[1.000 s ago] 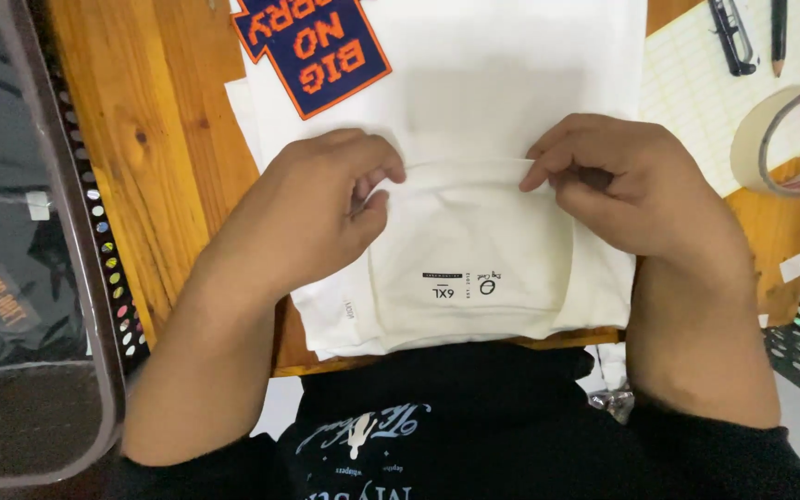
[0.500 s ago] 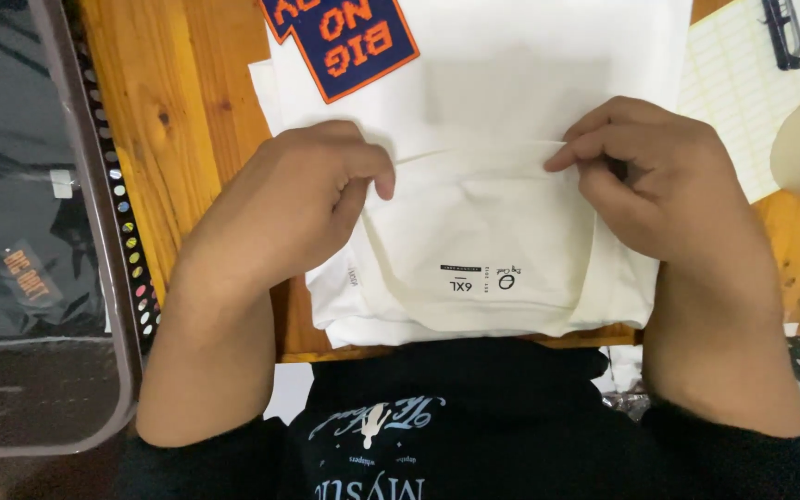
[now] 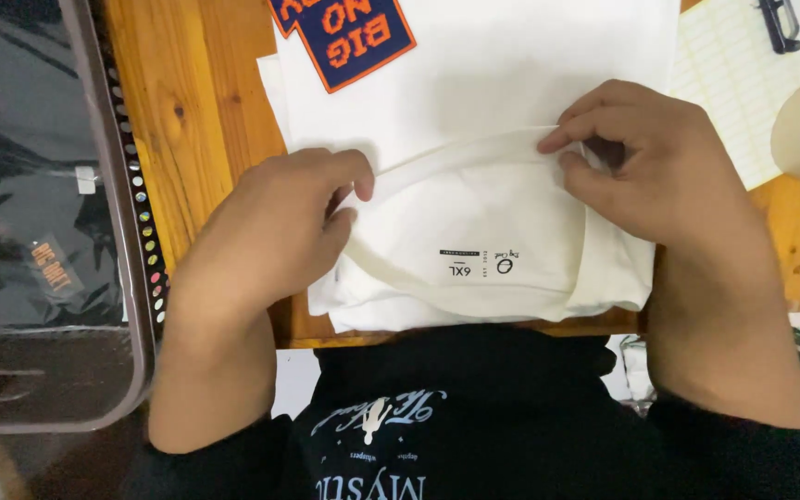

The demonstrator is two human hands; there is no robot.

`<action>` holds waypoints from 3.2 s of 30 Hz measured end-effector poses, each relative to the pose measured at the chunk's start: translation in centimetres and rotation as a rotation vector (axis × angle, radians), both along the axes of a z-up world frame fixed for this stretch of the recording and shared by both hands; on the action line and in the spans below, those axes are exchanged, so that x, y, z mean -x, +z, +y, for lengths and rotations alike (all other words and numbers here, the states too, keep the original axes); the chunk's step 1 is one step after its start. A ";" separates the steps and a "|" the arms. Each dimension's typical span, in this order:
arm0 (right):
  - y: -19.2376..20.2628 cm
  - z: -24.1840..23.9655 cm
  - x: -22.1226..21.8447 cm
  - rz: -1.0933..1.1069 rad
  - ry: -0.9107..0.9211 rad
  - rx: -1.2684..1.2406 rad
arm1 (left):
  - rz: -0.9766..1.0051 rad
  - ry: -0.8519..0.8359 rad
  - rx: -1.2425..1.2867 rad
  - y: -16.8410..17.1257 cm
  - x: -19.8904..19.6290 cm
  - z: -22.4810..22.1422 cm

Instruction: Folding a white t-shirt and using a pen to mark or adjust a label on the garment.

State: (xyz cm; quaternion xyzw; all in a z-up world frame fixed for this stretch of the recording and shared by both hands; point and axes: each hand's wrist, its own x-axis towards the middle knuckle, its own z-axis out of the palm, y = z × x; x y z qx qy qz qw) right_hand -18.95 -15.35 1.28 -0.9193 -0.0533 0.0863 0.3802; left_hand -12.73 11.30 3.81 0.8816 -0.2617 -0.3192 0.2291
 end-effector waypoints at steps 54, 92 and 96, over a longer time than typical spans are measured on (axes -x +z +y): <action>1.5 0.8 9.9 0.023 -0.183 0.028 | 0.014 -0.291 -0.089 -1.2 2.1 -0.6; -2.9 -4.0 9.4 -0.012 -0.306 -0.415 | 0.244 0.579 0.739 -2.8 5.1 4.8; -2.6 -3.5 8.8 -0.042 -0.392 -0.111 | 0.072 0.586 0.578 -3.3 5.2 5.0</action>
